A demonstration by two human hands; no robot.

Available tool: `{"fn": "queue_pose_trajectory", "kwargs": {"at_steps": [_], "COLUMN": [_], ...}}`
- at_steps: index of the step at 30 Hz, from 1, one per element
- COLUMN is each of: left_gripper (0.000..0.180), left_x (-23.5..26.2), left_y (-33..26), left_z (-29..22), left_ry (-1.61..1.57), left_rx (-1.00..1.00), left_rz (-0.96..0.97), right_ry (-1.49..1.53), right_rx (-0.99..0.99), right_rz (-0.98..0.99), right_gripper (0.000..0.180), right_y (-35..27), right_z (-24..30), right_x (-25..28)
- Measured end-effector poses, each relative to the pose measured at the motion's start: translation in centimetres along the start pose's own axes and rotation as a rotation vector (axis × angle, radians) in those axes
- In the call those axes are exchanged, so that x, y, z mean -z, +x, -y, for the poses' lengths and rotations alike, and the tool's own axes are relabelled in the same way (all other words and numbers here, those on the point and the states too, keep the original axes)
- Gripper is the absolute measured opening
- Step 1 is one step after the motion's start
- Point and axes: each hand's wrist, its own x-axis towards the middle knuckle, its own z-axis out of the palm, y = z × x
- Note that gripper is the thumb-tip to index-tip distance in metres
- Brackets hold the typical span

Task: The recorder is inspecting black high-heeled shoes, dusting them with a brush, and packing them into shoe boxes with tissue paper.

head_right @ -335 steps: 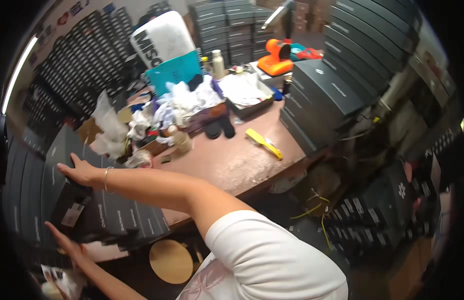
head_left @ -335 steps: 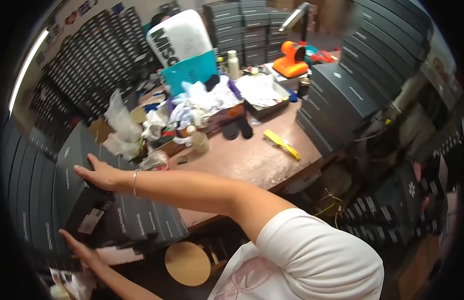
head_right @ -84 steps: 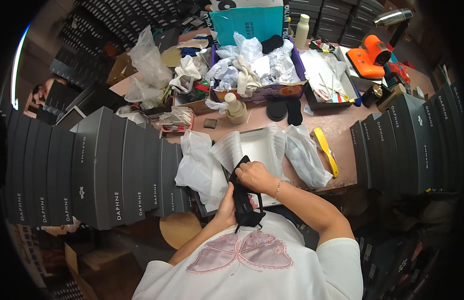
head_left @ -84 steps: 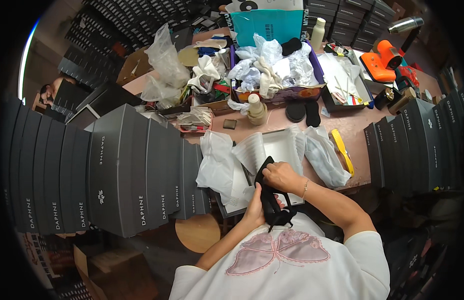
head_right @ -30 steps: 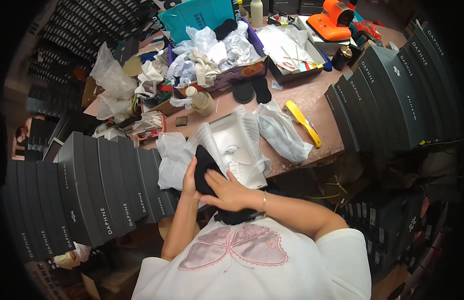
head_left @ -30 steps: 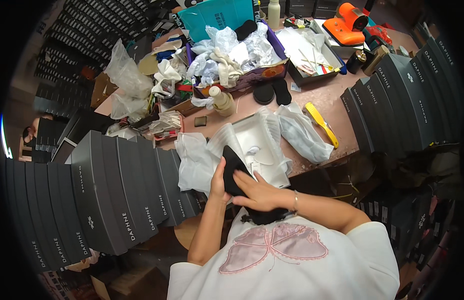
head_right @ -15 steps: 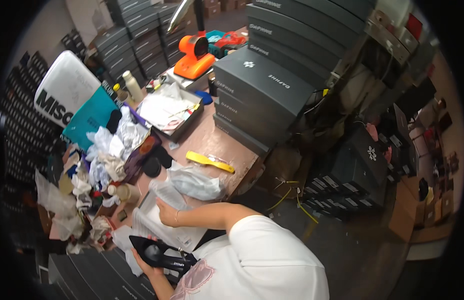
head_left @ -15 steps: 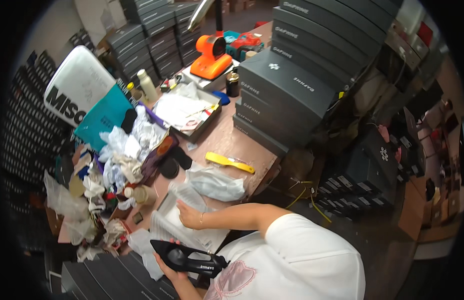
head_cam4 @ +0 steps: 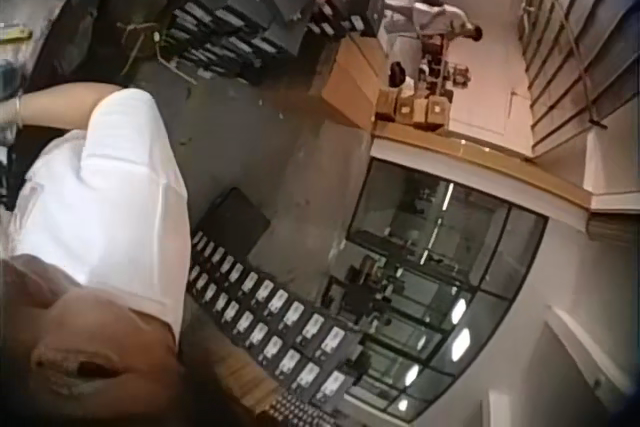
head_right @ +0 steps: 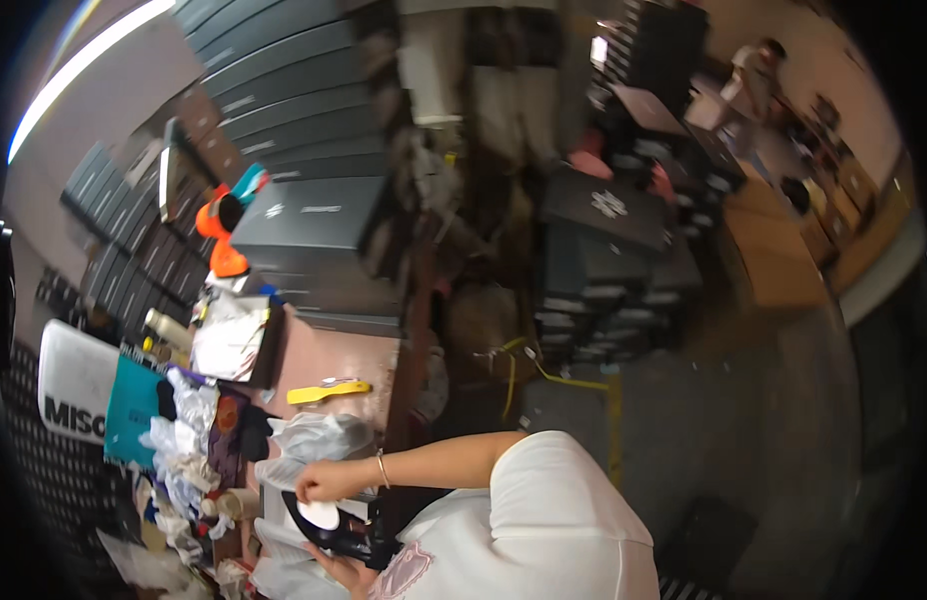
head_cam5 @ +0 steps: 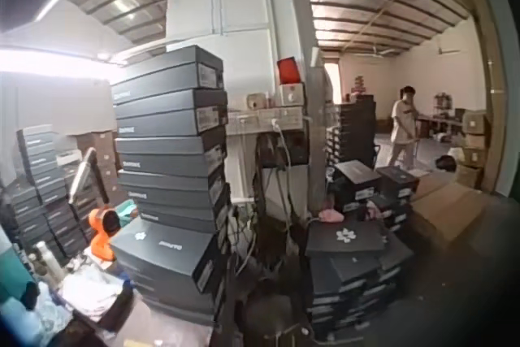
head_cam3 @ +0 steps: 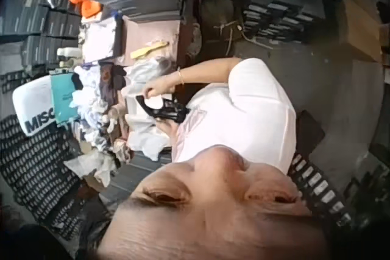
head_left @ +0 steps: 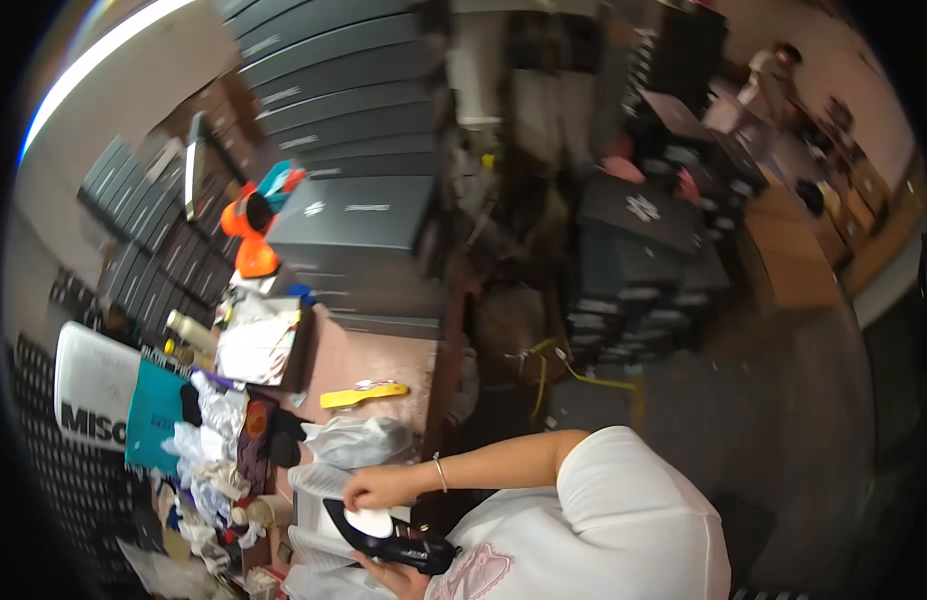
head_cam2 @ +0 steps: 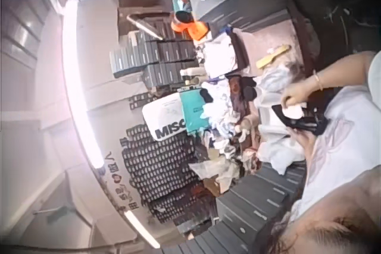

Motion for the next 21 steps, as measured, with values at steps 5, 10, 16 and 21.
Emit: {"fn": "queue_pose_trajectory", "kwargs": {"at_steps": [5, 10, 16, 21], "left_gripper": [0.056, 0.05, 0.046, 0.055], "left_x": [-1.6, -2.4, -7.3, -8.7], "left_y": [-1.9, -6.1, -8.5, -7.0], "left_z": [4.8, 10.6, 16.8, 22.7], "left_ry": [0.287, 0.411, 0.479, 0.527], "left_rx": [0.321, 0.358, 0.366, 0.424], "left_rz": [0.016, 0.05, 0.018, 0.134], "right_ry": [-0.074, -0.424, -0.601, -0.744], "right_rx": [-0.143, -0.22, -0.204, -0.265], "right_rz": [-0.038, 0.252, 0.097, -0.194], "right_gripper": [0.031, 0.051, 0.043, 0.024], "right_y": [-12.9, -21.5, -27.8, -31.7], "right_z": [4.1, 3.5, 6.3, 6.3], "right_x": [-1.9, -2.1, 0.4, 5.5]}}
